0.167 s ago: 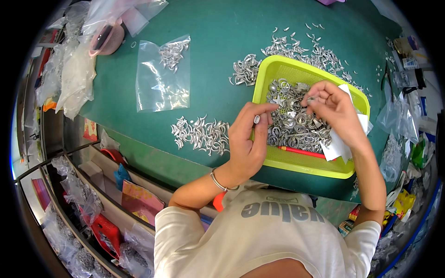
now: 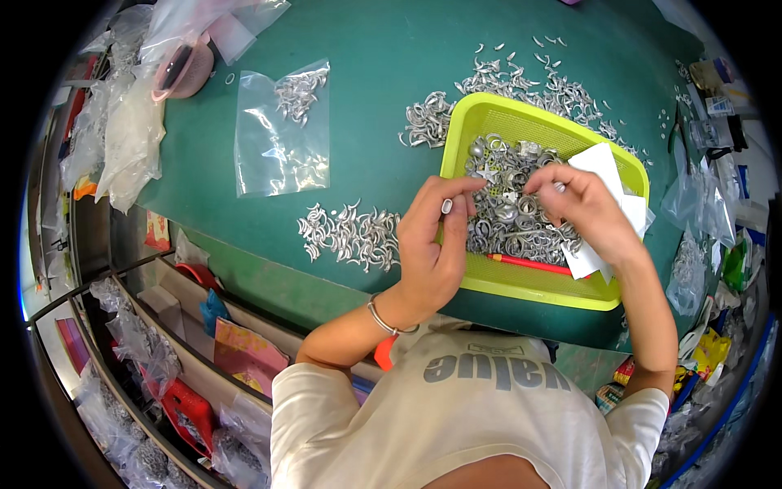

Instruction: The person sorts small metal star-shaped components in a basket by hand and places them into plastic bags stored on a shelf.

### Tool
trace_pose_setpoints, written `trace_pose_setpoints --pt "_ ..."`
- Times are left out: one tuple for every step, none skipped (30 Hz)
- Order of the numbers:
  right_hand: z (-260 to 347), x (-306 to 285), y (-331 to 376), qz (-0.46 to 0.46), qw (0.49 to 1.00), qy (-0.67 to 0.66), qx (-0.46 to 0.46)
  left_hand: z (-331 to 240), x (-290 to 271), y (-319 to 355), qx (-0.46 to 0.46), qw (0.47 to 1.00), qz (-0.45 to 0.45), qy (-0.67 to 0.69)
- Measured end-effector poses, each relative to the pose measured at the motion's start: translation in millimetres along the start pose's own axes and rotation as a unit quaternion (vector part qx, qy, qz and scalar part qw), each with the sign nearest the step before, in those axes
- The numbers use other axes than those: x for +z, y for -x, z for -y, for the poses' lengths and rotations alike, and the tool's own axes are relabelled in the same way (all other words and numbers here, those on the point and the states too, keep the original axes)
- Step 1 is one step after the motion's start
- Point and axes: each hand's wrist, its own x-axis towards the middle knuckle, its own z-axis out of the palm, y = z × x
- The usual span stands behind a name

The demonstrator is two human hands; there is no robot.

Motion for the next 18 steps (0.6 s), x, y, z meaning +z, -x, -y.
trace_pose_setpoints --pt "2 2 0 0.019 0.999 0.04 -0.004 1 0 0 0.004 1.0 -0.001 0.0" --pt "7 11 2 0.025 0.985 0.163 -0.053 1 0 0 0.007 1.0 -0.003 0.001" --pt "4 18 0 -0.014 0.966 0.238 -0.096 1 1 -1 0.005 1.0 -0.001 0.005" --pt "-5 27 -2 -0.052 0.939 0.31 -0.14 -1 2 -1 0.003 1.0 0.0 0.008" --pt "-9 33 -3 -0.09 0.902 0.38 -0.183 -3 2 -2 0.002 1.0 0.0 0.011" --pt "-7 34 -8 -0.064 0.899 0.4 -0.165 -2 2 -2 0.002 1.0 -0.001 0.009" --pt "-8 33 -11 -0.062 0.893 0.409 -0.178 -1 2 -2 0.003 1.0 -0.002 0.009" --pt "-10 32 -15 -0.06 0.886 0.419 -0.189 0 2 -2 0.004 1.0 -0.002 0.008" --pt "-11 32 -18 -0.056 0.879 0.428 -0.203 0 1 -1 0.003 1.0 -0.005 0.008" --pt "-10 30 -19 -0.063 0.884 0.421 -0.191 0 1 -1 0.003 1.0 -0.007 0.008" --pt "-8 26 -18 -0.069 0.889 0.415 -0.179 1 1 0 0.002 1.0 -0.008 0.009" --pt "-7 23 -17 -0.076 0.894 0.408 -0.167 0 1 0 0.001 1.0 -0.008 0.007" --pt "-6 20 -15 -0.094 0.895 0.406 -0.161 0 1 0 0.001 1.0 -0.007 0.006" --pt "-5 17 -14 -0.113 0.895 0.403 -0.155 0 1 -1 0.0 1.0 -0.006 0.005" --pt "-3 14 -12 -0.131 0.895 0.4 -0.149 0 1 0 0.0 1.0 -0.006 0.004" --pt "-1 11 -10 -0.149 0.892 0.404 -0.139 0 0 0 0.0 1.0 -0.006 0.004" --pt "0 9 -8 -0.166 0.881 0.42 -0.142 0 0 0 0.001 1.0 -0.006 0.003" --pt "0 6 -6 -0.184 0.869 0.435 -0.144 1 1 0 0.003 1.0 -0.006 0.004"
